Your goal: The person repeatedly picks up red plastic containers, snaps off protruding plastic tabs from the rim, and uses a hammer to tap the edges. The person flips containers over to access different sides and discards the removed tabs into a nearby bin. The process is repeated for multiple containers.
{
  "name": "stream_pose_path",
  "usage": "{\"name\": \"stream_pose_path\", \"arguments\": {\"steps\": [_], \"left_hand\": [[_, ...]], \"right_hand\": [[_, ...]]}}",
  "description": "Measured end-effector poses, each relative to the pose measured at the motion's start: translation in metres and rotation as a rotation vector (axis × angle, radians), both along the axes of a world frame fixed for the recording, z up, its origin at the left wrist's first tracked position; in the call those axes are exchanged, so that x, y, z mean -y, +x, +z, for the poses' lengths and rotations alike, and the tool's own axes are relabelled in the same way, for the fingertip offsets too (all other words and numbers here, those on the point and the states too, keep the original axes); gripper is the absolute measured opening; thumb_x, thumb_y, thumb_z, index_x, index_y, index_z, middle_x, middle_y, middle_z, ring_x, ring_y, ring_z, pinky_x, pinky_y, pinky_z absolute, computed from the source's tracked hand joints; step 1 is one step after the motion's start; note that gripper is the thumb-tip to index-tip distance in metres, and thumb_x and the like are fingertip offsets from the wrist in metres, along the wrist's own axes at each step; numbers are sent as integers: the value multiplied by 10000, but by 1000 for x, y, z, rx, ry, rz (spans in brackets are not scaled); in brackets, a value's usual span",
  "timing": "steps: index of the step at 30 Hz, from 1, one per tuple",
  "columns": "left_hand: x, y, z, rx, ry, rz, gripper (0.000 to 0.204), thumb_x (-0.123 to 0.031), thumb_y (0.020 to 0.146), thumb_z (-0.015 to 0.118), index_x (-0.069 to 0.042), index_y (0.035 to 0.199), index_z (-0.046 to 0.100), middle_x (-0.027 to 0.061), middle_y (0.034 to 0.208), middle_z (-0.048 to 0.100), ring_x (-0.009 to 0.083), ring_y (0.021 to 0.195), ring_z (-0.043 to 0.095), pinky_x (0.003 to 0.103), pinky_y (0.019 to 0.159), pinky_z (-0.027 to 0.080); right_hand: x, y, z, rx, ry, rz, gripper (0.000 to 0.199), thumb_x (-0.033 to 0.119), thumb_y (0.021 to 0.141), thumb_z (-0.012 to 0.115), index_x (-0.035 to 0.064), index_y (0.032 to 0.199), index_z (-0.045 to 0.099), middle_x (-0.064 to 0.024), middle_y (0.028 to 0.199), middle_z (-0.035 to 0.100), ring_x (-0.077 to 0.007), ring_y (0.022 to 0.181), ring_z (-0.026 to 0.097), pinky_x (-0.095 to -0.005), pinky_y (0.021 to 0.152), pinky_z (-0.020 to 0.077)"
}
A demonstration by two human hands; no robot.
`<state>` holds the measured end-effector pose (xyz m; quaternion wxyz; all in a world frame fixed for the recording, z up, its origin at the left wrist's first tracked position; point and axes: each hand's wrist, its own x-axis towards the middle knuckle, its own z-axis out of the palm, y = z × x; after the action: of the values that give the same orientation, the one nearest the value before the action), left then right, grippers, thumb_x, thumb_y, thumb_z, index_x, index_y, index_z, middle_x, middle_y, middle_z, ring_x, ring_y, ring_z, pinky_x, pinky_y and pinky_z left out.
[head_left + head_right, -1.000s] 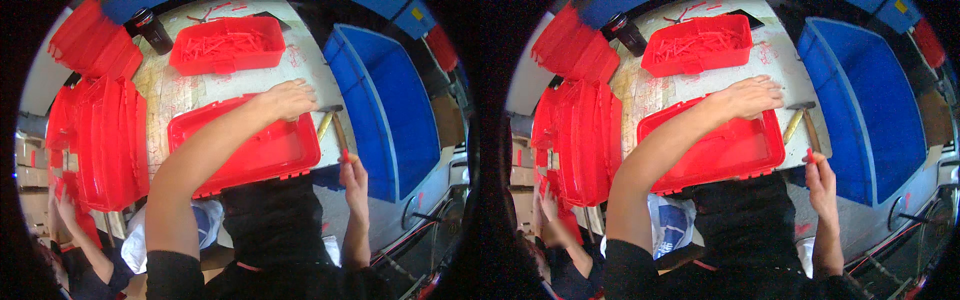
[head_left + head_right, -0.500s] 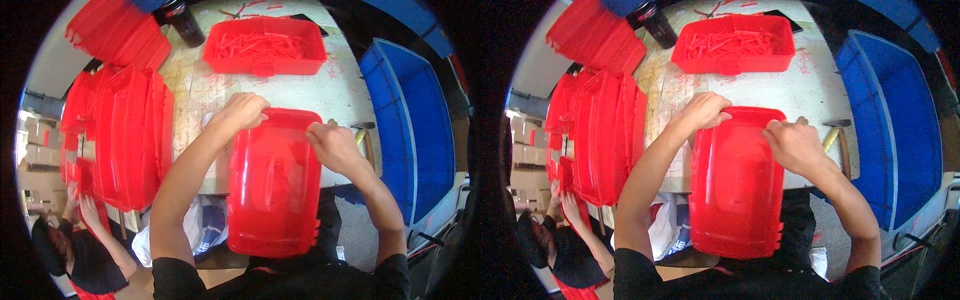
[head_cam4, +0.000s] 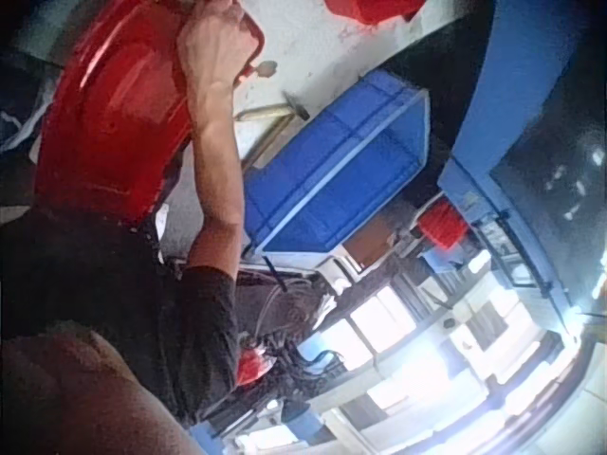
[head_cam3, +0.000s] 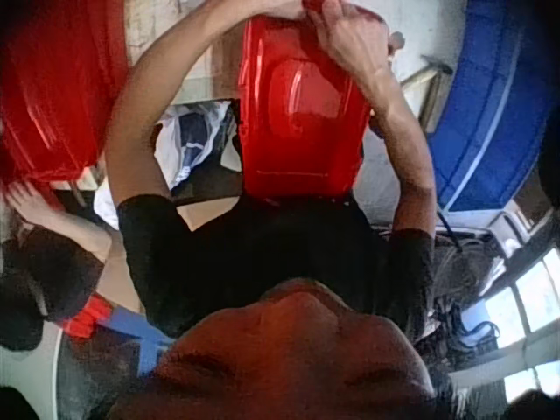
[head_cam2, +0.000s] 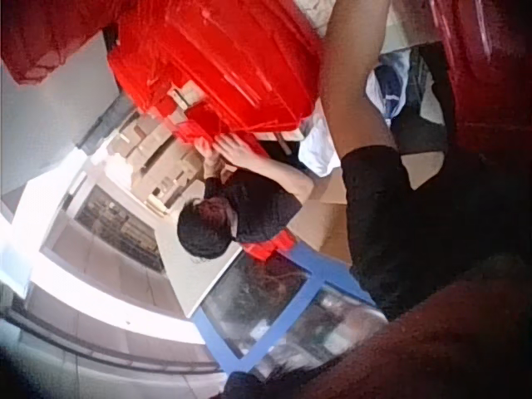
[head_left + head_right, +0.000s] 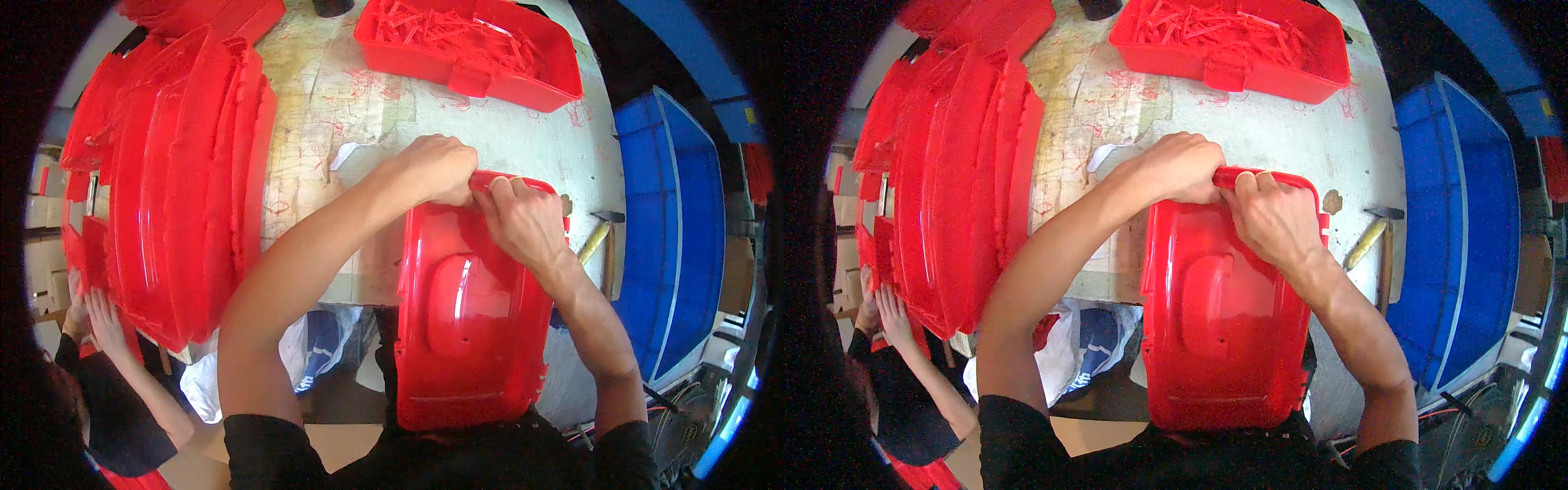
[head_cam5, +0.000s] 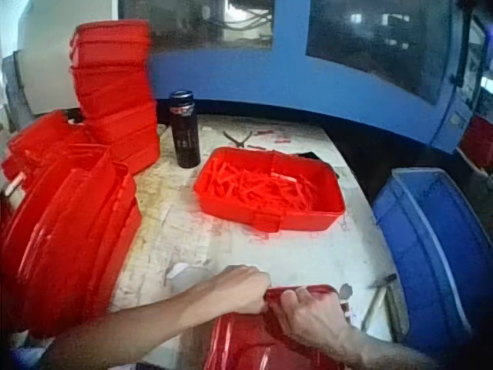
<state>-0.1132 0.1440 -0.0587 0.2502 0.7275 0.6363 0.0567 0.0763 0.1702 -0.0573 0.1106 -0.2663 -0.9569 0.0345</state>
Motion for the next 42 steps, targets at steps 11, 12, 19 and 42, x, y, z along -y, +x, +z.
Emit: {"name": "stream_pose_path", "arguments": {"steps": [11, 12, 19, 42], "left_hand": [[6, 7, 14, -93, -23, 60, 308, -280, 722, 734, 1, 847, 733, 249, 893, 707, 406, 890, 697, 477, 791, 559], [7, 8, 14, -80, 2, 58, 317, -292, 722, 734, 5, 833, 730, 260, 870, 700, 417, 874, 693, 488, 783, 556], [6, 10, 11, -54, -16, 96, 328, -297, 722, 715, 22, 800, 721, 289, 839, 678, 437, 860, 682, 503, 782, 547], [-9, 7, 11, -105, -75, 17, 412, -371, 760, 738, 31, 854, 735, 295, 866, 681, 441, 875, 683, 496, 782, 545]], "right_hand": [[1, 5, 20, 166, 22, -42, 244, 261, 935, 614, 54, 807, 632, -138, 709, 682, -254, 619, 700, -382, 520, 542], [3, 3, 21, 199, 53, -30, 208, 233, 912, 615, 58, 802, 635, -138, 709, 683, -252, 621, 702, -381, 521, 542], [-10, -6, 28, 307, 132, 91, 135, 177, 836, 629, 64, 770, 661, -150, 714, 693, -273, 598, 697, -396, 521, 539], [-8, 3, 14, 118, -116, -84, 292, 278, 932, 613, 45, 773, 686, -170, 672, 688, -319, 602, 696, -429, 544, 539]]}}
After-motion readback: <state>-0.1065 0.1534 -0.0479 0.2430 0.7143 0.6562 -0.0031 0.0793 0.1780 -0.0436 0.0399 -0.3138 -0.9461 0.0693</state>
